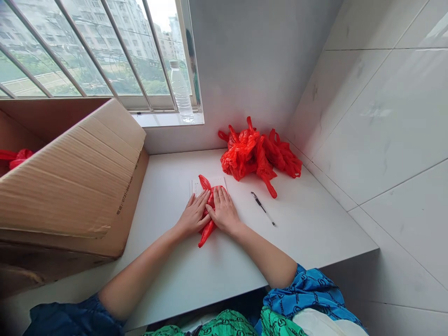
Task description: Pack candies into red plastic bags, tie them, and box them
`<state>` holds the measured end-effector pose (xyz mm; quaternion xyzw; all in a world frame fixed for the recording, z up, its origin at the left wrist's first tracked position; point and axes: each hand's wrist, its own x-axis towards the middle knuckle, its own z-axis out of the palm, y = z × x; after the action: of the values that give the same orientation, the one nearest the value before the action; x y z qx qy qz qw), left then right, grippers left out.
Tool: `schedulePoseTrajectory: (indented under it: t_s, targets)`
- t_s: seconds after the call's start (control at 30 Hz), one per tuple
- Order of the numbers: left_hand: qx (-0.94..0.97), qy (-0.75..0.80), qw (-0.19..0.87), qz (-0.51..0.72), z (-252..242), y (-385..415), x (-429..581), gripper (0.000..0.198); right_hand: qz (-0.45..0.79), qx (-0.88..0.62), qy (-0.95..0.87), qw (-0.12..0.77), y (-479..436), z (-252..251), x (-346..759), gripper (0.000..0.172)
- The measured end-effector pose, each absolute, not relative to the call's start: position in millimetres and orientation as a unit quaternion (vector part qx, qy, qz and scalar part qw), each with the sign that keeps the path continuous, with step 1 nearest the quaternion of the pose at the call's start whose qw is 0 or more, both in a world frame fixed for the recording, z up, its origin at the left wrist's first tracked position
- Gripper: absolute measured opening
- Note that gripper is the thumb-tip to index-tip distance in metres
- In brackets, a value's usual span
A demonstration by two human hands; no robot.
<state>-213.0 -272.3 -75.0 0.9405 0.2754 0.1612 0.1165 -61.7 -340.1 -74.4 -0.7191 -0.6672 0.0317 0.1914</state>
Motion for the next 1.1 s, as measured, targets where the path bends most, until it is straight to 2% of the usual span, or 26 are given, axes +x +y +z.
schedulePoseTrajectory:
  t_s: [1.1]
  targets:
    - [0.94,0.277,0.122,0.159,-72.8,-273.6,-213.1,0.071,0.026,-0.721,-0.67,0.177,-341.2,-70.7,-62.7,0.071]
